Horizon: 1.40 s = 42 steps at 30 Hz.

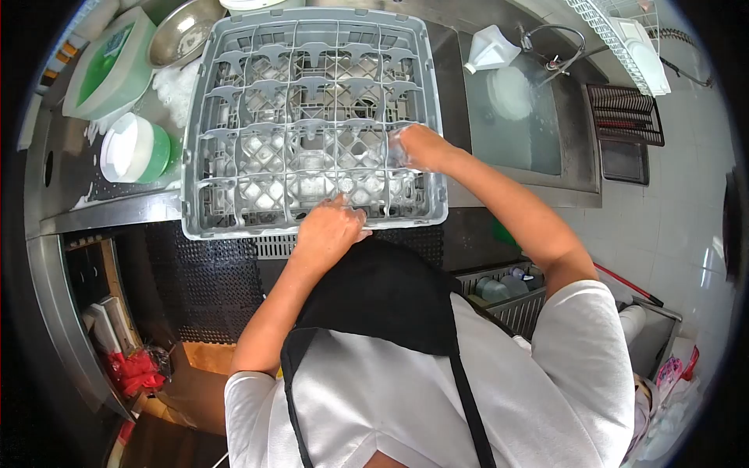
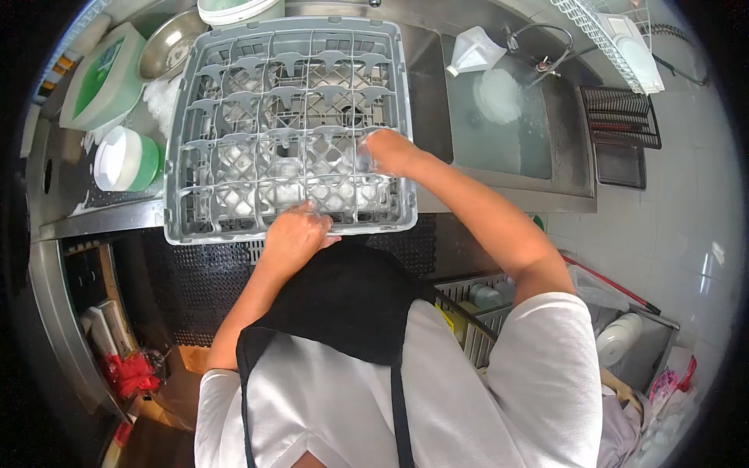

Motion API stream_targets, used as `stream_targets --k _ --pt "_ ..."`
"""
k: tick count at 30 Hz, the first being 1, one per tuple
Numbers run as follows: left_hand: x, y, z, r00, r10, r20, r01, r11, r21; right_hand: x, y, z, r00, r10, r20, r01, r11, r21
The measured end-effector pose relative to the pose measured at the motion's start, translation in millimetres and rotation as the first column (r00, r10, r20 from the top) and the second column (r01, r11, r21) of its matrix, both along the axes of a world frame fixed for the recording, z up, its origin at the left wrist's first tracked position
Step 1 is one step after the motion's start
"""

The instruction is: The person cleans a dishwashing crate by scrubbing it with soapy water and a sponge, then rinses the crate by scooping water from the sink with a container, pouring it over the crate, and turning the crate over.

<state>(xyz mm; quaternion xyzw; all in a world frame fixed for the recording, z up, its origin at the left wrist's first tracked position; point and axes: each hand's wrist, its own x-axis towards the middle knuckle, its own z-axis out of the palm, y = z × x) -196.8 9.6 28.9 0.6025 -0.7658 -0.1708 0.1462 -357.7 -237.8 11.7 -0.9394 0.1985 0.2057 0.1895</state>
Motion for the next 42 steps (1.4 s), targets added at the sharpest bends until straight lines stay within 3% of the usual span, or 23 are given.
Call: stream_targets --k 5,8,11,14,17,18,21,22,23,25,28,32,35,36,42 --pt "-0.1 -0.3 -1.3 1.0 -0.002 0.015 0.002 1.0 0.0 -0.4 -11.5 -8.8 0.958 0.203 -0.205 -0.203 0.979 0.018" --pt "-1.7 -0.1 0.1 1.0 -0.007 0.03 0.006 0.999 0.032 1.1 -5.3 3.1 0.932 0.321 -0.171 -0.34 0.935 -0.098" --pt "-1.6 -0.4 -1.9 1.0 0.006 0.026 -0.006 1.0 0.004 10.1 -5.4 -20.8 0.936 0.298 -0.188 -0.332 0.925 -0.184" --pt "-2.9 0.1 -1.2 1.0 0.024 0.012 -0.025 0.999 0.035 17.2 -8.5 -41.6 0.957 0.18 -0.228 -0.213 0.968 -0.129" --pt "-1.5 0.8 -0.2 0.999 0.038 0.019 -0.038 0.999 0.019 17.2 -13.5 -64.7 0.979 -0.001 -0.204 0.019 0.996 0.085" --pt "-0.6 2.5 -2.4 0.999 0.033 0.014 -0.033 0.999 -0.007 22.6 -14.3 -59.4 0.968 0.073 -0.242 -0.032 0.985 0.17" --pt "3.2 4.4 -4.4 1.0 0.014 0.005 -0.014 1.0 -0.015 45.3 0.5 -23.0 0.845 -0.073 -0.53 0.128 0.989 0.068" --pt "2.7 4.7 -4.9 1.0 0.008 -0.001 -0.008 1.0 -0.004 38.3 -3.0 -40.2 0.891 0.172 -0.42 -0.198 0.98 -0.02" --pt "2.7 4.7 -6.3 1.0 0.004 -0.009 -0.004 1.0 -0.015 28.2 -10.1 -54.5 0.889 0.189 -0.417 -0.237 0.969 -0.066" --pt "3.5 5.1 -9.2 1.0 -0.012 -0.025 0.011 0.999 -0.033 28.8 2.5 -26.8 0.885 0.219 -0.411 -0.304 0.94 -0.154" --pt "4.1 5.1 -9.8 0.999 -0.016 -0.039 0.014 0.998 -0.068 30.6 4.4 -33.5 0.924 0.082 -0.374 -0.154 0.973 -0.169" --pt "3.5 2.1 -4.4 0.999 -0.027 -0.03 0.026 0.998 -0.05 19.3 -5.5 -49.2 0.972 0.053 -0.228 -0.089 0.984 -0.152" --pt "4.4 1.3 -2.3 0.999 -0.029 -0.018 0.028 0.999 -0.042 20.9 -15.1 -57.4 0.932 0.117 -0.343 -0.129 0.992 -0.013" --pt "4.5 1.9 -2.7 0.999 -0.028 -0.02 0.027 0.999 -0.044 29.7 -6.4 -27.5 0.908 0.133 -0.396 -0.137 0.99 0.018" --pt "2.5 2.8 -8.0 0.999 0.001 -0.04 -0.004 0.997 -0.073 24.5 -3.3 -34.5 0.942 0.027 -0.333 -0.042 0.998 -0.037"
